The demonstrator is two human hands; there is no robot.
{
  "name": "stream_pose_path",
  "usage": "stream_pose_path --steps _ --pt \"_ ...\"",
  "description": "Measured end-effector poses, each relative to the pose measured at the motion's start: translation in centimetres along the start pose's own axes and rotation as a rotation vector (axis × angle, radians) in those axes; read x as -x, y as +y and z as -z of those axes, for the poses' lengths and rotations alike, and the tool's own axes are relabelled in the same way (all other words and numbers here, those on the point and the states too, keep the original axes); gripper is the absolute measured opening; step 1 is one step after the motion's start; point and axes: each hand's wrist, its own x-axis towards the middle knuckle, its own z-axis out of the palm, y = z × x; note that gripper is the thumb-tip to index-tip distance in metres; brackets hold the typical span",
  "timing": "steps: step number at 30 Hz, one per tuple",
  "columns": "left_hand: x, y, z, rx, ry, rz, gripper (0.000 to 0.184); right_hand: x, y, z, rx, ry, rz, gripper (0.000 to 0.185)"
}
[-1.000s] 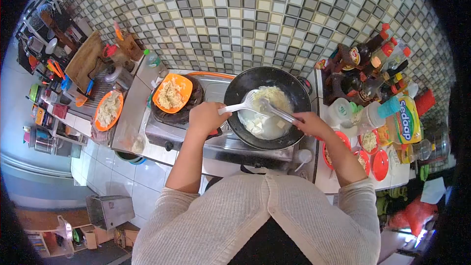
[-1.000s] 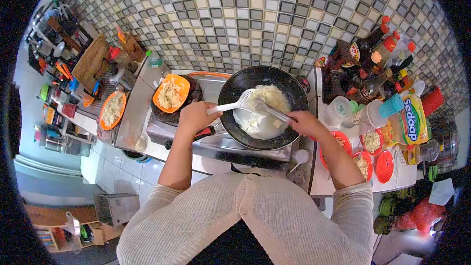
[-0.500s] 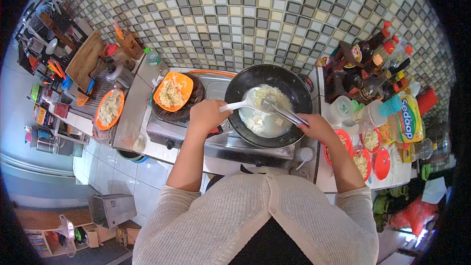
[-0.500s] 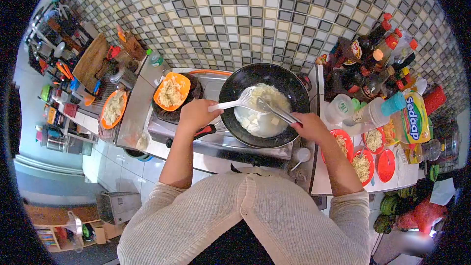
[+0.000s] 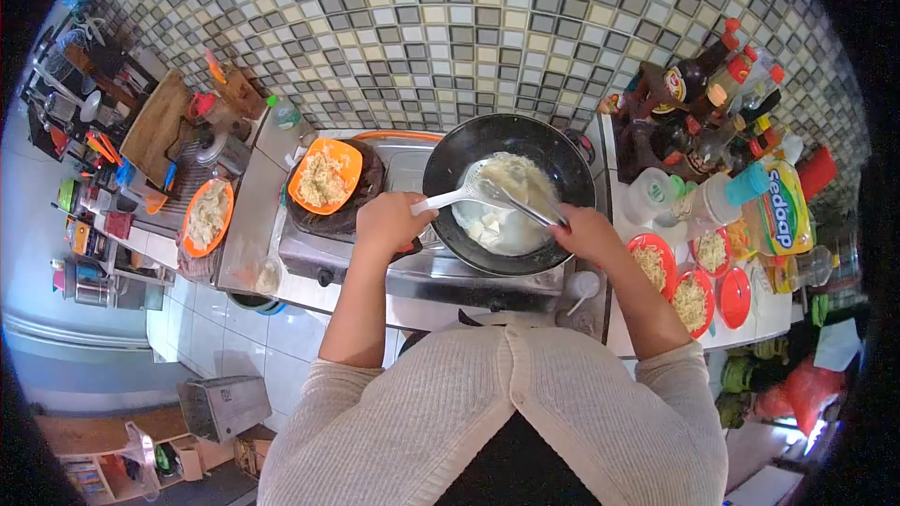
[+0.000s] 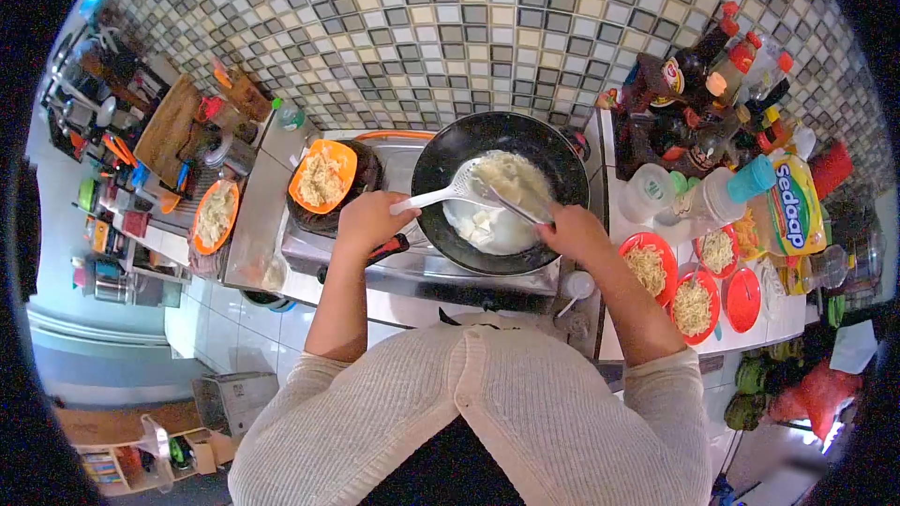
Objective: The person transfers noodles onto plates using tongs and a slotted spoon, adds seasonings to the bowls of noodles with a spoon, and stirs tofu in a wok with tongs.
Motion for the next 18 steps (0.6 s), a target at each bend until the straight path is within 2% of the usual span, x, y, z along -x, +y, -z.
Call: stream_pose_path --steps 4,7,10,12,13,16,18 --pt "-0.1 0.1 0.0 0.046 -0.025 -0.003 0.043 -0.2 0.8 -1.2 -0.015 -0.011 -0.010 0.027" --pt "0.0 0.5 0.6 0.024 -0.018 0.016 0.043 0.2 0.2 -0.9 -0.181 0.010 0.104 0.029" --pt "0.2 1.2 1.5 0.113 -0.059 0.044 0.042 0.6 0.1 -0.3 -0.343 0.026 0.013 0.030" --pt "-0.2 1.3 1.4 0.081 -0.059 0.033 0.042 0.4 0.9 -1.6 -0.099 0.003 -0.049 0.033" --pt "-0.3 1.2 1.3 0.050 -0.055 0.029 0.041 0.5 1.2 -2.0 -0.102 0.005 -0.053 0.033" --pt "-0.6 0.9 1.1 -0.038 0.064 -0.074 0.035 0.5 1.1 -1.0 -0.185 0.050 0.030 0.036" --pt "-1.1 0.7 1.4 -0.026 0.036 -0.047 0.037 1.0 0.6 2.4 -0.377 0.011 -0.087 0.039"
